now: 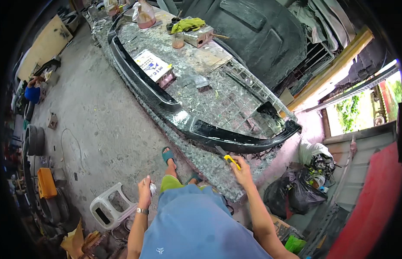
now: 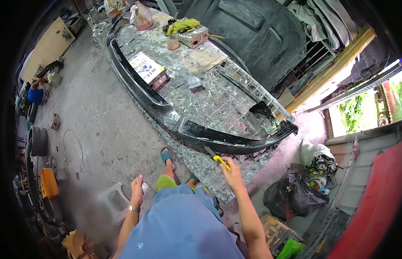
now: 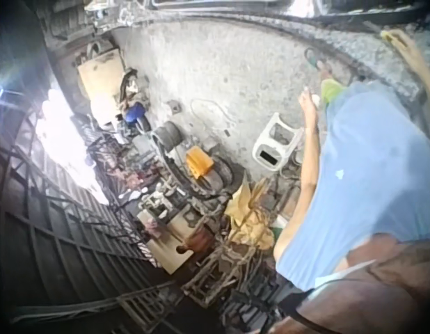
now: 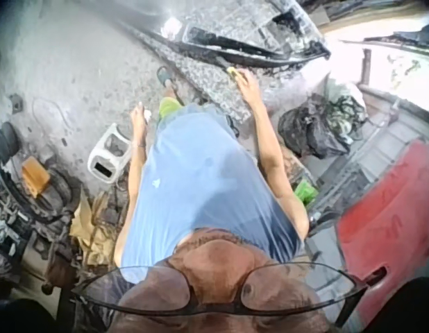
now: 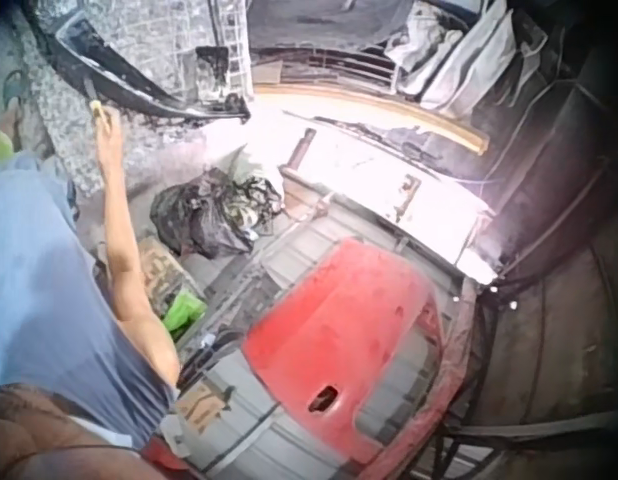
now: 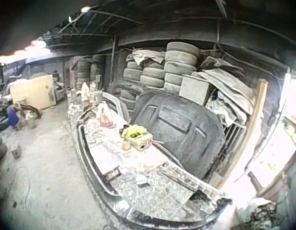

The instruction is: Preparing a car trim piece by cutting and cleaning.

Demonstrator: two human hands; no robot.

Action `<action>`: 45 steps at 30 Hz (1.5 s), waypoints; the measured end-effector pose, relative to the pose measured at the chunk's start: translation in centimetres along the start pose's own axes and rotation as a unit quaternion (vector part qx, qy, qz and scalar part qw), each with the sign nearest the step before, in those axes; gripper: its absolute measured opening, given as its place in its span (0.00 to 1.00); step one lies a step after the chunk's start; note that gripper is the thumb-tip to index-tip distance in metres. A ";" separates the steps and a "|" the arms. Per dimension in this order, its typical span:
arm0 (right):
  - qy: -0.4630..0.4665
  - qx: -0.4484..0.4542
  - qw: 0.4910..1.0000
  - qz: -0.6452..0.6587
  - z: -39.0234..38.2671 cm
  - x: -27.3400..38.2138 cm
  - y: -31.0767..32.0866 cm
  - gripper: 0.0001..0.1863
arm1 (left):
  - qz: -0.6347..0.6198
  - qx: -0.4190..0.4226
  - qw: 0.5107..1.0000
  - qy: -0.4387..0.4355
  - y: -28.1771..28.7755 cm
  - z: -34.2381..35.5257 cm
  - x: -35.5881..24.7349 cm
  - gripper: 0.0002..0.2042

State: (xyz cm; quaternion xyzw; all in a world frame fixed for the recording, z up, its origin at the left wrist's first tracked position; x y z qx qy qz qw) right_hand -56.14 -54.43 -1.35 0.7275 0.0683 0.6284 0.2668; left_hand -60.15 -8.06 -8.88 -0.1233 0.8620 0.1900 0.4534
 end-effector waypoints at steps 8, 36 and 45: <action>0.007 -0.010 0.999 -0.040 1.1 2.1 -1.5 0.13 | 0.042 0.012 0.999 0.029 -0.9 -1.4 -0.5 0.15; 0.109 0.018 0.987 -0.119 2.7 5.5 -0.4 0.13 | 0.160 0.241 0.916 -0.279 -16.8 -3.4 -12.3 0.12; 0.117 -0.001 0.984 -0.134 2.9 6.0 0.1 0.13 | 0.177 0.231 0.938 -0.189 -14.0 -2.7 -9.7 0.11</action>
Point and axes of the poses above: each hand's wrist, its own z-axis towards the middle knuckle, its own y-axis out of the back of the hand, x = y × z, the point moved 5 cm from there along z, towards the middle knuckle, and after that the axes turned 10 degrees about -x, right-handed, at the moved point
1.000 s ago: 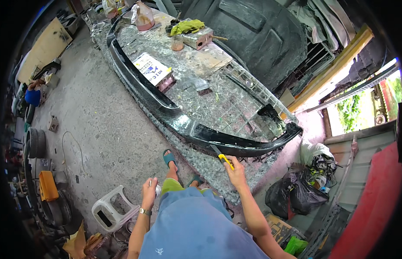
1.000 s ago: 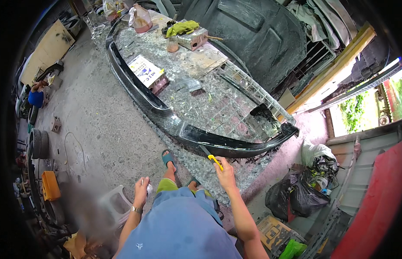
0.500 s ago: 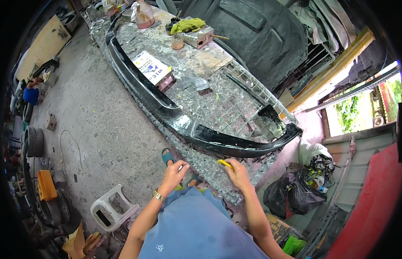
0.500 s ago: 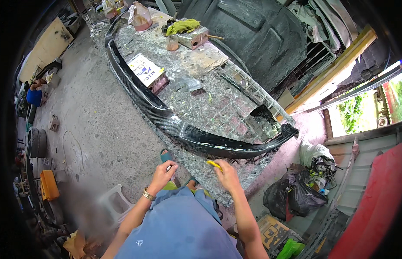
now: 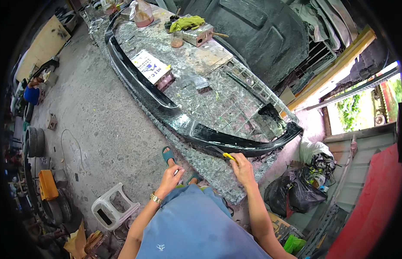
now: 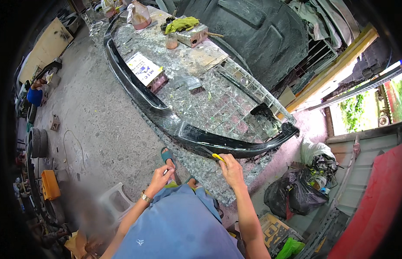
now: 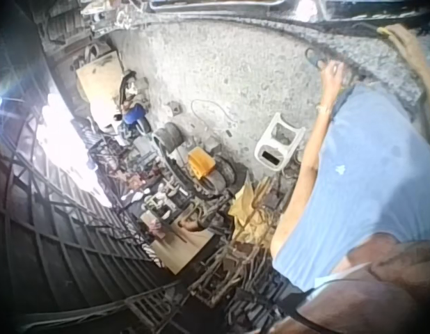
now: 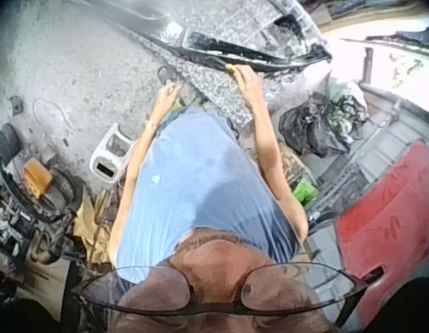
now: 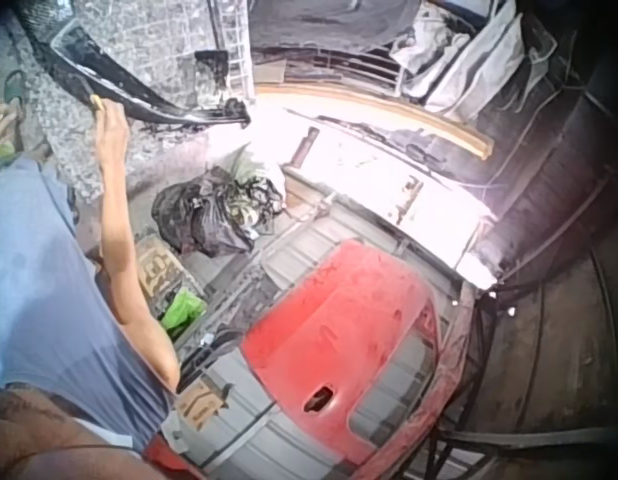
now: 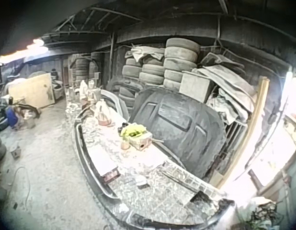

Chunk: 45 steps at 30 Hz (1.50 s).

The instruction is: Preparing a car trim piece by cutting and cleaning.

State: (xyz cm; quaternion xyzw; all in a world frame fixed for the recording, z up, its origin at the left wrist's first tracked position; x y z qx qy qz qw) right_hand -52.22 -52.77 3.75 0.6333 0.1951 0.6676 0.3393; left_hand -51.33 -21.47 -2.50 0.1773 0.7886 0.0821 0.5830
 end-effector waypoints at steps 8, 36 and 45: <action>0.008 0.070 0.998 0.001 -1.0 0.8 -1.7 0.13 | -0.004 -0.006 1.000 0.011 0.1 -0.3 0.9 0.11; -0.016 -0.002 0.999 0.029 0.3 -0.7 0.6 0.13 | 0.014 -0.010 1.000 0.004 0.7 -0.7 1.7 0.11; -0.021 0.011 1.000 0.013 0.1 -0.5 -0.5 0.13 | 0.160 0.063 0.961 -0.216 -4.8 0.7 -4.0 0.28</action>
Point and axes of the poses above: each hand's wrist, its own z-axis towards the middle knuckle, its own y-axis out of the back of the hand, x = y × z, the point moved 5 cm from there along z, towards the middle knuckle, and after that the axes turned 10 degrees about -x, right-handed, at the moved point
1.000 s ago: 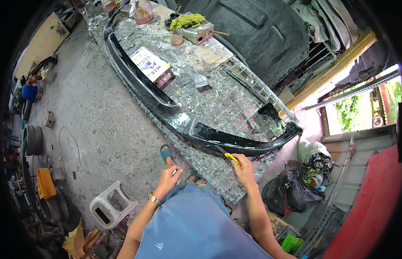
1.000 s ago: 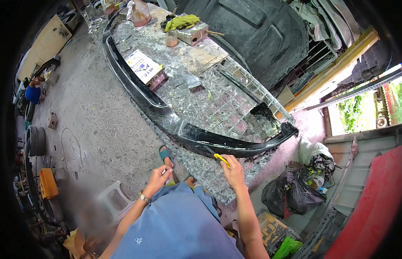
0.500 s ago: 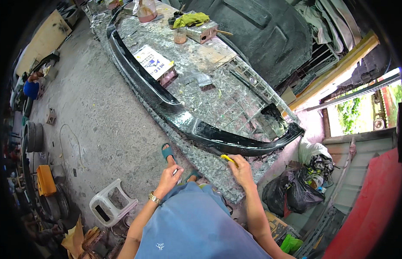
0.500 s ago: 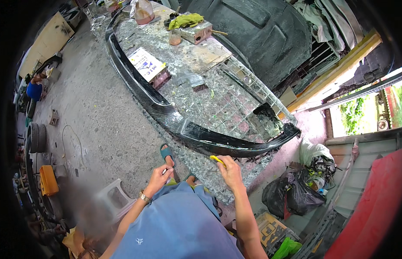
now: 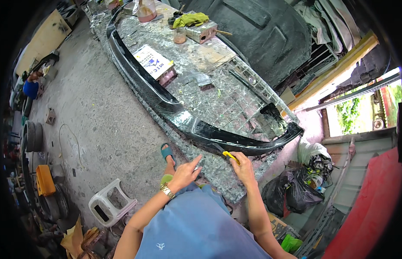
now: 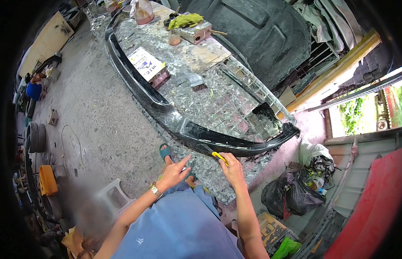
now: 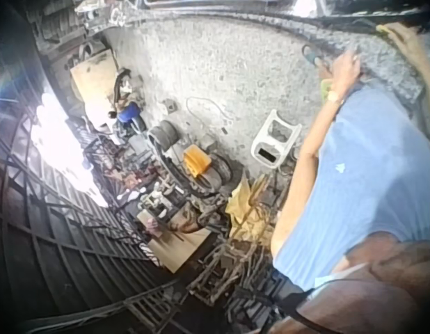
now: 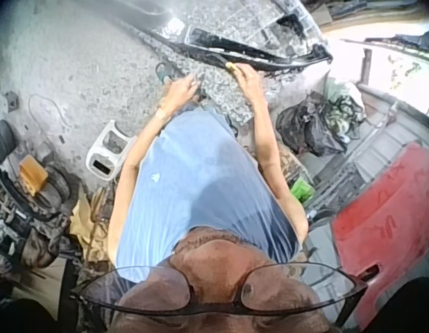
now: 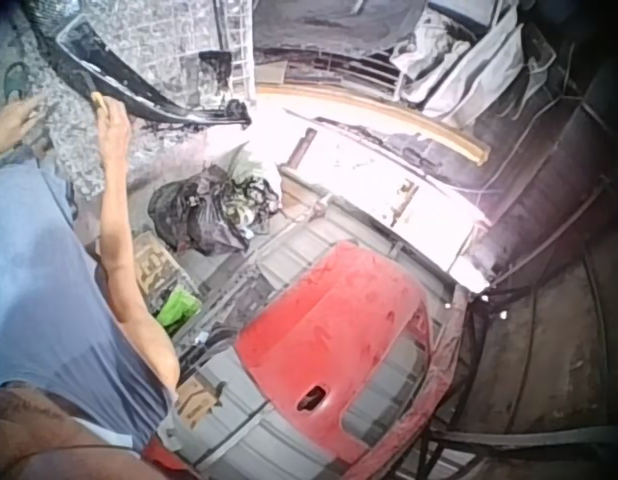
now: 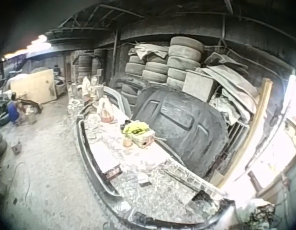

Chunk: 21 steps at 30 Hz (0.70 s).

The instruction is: Preparing a car trim piece by cutting and cleaning.

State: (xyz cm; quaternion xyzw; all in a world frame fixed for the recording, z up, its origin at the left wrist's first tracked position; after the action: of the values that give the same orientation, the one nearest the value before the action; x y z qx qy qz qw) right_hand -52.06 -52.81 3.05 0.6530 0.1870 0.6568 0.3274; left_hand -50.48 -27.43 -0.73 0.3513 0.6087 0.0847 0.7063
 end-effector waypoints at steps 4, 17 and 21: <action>0.001 0.002 1.000 0.006 0.1 0.1 -0.2 0.12 | 0.046 0.040 0.998 -0.007 -1.4 2.4 -2.0 0.36; 0.007 0.066 0.997 0.038 -0.8 1.0 -0.4 0.14 | 0.073 0.066 0.993 -0.062 -2.6 1.6 -1.0 0.38; 0.000 0.021 0.999 0.041 -0.5 0.5 0.8 0.13 | -0.009 -0.002 0.998 -0.064 -1.8 1.1 0.0 0.27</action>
State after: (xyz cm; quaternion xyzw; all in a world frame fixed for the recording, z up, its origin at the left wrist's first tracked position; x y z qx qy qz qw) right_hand -52.65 -52.95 3.91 0.6667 0.1738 0.6658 0.2864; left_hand -50.08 -29.21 -1.82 0.3485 0.5651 0.0567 0.7457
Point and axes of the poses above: each hand's wrist, its own z-axis towards the middle knuckle, its own y-axis out of the back of the hand, x = y × z, the point moved 5 cm from there along z, towards the middle knuckle, and after that the axes turned 10 degrees about -x, right-handed, at the moved point
